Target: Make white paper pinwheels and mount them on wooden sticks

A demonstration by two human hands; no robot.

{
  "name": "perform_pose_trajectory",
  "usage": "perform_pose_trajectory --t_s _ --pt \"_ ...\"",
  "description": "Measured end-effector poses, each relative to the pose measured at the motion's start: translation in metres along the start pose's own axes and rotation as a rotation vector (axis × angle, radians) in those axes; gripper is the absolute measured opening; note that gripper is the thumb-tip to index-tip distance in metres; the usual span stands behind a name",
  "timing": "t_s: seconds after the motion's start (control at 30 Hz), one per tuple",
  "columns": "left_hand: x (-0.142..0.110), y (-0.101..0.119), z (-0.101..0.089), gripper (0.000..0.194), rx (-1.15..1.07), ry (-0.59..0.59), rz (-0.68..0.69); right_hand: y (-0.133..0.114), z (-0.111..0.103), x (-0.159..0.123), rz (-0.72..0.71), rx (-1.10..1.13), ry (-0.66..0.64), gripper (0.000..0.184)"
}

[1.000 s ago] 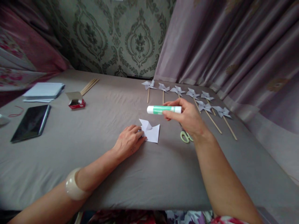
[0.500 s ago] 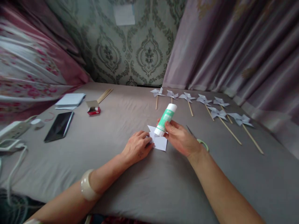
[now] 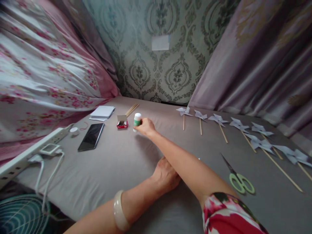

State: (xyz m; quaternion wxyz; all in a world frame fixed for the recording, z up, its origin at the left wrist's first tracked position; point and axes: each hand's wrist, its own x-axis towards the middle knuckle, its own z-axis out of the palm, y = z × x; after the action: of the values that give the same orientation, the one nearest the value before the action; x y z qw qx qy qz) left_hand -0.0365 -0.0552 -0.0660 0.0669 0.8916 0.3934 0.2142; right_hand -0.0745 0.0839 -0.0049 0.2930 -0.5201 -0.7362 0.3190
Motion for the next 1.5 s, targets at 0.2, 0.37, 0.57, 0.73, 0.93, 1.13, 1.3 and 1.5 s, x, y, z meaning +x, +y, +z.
perform_pose_trajectory --t_s 0.2,0.37,0.57,0.73,0.93,1.13,1.3,1.5 --pt "0.002 0.0 0.002 0.036 -0.055 0.083 0.004 -0.006 0.023 0.015 0.019 -0.165 0.001 0.02" --pt "0.003 0.0 0.005 0.039 -0.048 0.085 0.025 -0.002 0.032 0.021 0.004 -0.231 0.001 0.022" --pt "0.004 -0.001 0.014 0.039 -0.047 0.11 -0.006 0.001 0.036 0.026 0.003 -0.256 -0.004 0.023" --pt "0.005 -0.002 0.013 0.035 -0.031 0.098 -0.002 0.001 0.036 0.026 0.023 -0.26 -0.013 0.026" --pt "0.004 -0.005 0.016 0.037 -0.044 0.127 0.013 0.0 0.032 0.026 0.036 -0.234 -0.056 0.032" --pt "0.003 -0.001 -0.004 0.022 0.014 0.019 -0.031 0.008 -0.003 0.012 0.049 -0.125 -0.063 0.038" --pt "0.004 0.001 -0.021 0.02 0.065 -0.072 -0.043 0.039 -0.071 -0.037 0.06 0.075 0.042 0.03" --pt "0.006 -0.001 -0.02 0.023 0.093 -0.047 -0.005 0.095 -0.135 -0.136 0.055 0.106 0.202 0.02"
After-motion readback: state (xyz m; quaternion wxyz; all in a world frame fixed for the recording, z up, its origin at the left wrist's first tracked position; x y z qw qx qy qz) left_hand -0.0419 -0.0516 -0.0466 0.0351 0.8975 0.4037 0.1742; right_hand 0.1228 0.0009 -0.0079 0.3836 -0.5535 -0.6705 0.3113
